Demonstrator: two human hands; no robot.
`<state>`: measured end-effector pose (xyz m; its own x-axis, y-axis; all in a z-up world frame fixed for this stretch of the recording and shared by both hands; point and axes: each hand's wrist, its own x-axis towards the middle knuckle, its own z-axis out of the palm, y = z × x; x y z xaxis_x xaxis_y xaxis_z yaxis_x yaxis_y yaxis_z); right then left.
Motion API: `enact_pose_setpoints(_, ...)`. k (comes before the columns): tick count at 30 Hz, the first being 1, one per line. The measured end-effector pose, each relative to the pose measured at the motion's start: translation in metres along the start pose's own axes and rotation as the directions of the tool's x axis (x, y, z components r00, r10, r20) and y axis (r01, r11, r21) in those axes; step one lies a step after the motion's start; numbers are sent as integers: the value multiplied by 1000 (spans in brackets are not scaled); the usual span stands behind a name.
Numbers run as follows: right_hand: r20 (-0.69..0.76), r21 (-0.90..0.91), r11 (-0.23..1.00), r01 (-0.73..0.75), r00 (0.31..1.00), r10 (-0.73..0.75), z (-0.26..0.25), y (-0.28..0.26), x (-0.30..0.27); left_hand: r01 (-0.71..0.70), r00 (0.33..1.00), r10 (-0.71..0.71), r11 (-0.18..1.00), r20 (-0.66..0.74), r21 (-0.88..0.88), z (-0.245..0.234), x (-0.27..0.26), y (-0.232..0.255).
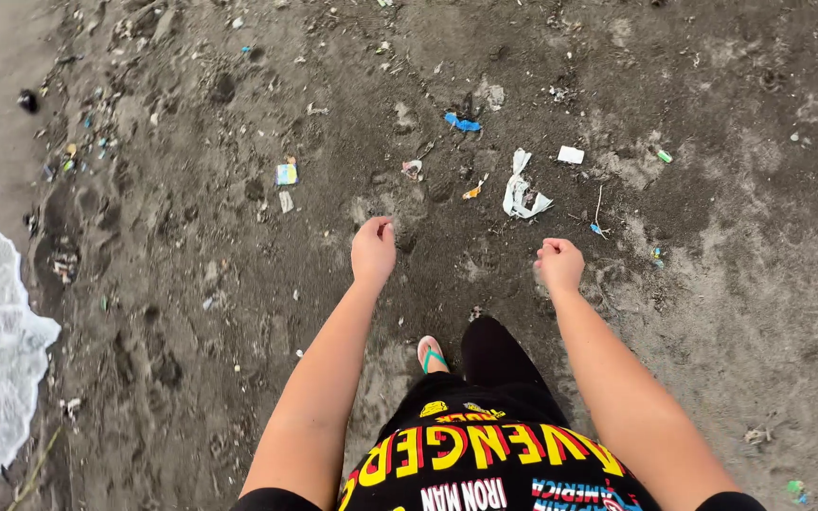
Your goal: Picking up plastic trash and wrappers from the sand and placing them into a bucket.
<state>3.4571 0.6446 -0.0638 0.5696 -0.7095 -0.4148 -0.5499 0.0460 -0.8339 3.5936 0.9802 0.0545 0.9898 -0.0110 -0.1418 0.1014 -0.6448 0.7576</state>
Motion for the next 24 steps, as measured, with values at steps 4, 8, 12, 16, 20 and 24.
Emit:
enact_pose_setpoints(4, -45, 5, 994, -113, 993, 113, 35, -4, 50, -12, 996, 10, 1000, 87, 18, 39, 100, 2)
enact_pose_setpoints(8, -60, -45, 989, -142, 988, 139, 69, 9, 107, -134, 989, 130, 989, 73, 57, 83, 159, -23)
enact_pose_setpoints(12, -115, 19, 973, -231, 966, 232, 121, 0, 177, -68, 982, 49, 993, 185, 96, 102, 232, -10)
enact_pose_setpoints(16, -111, 81, 979, -188, 974, 196, 164, -10, 220, -77, 970, 46, 990, 237, 121, 132, 302, -32)
enact_pose_setpoints(20, -179, 42, 963, -265, 946, 268, 207, -14, 250, -139, 961, 102, 982, 255, 130, 177, 356, -86)
enact_pose_setpoints(24, -267, -190, 949, -251, 943, 197, 250, 58, 325, -55, 949, -5, 982, 314, 181, 253, 416, -153)
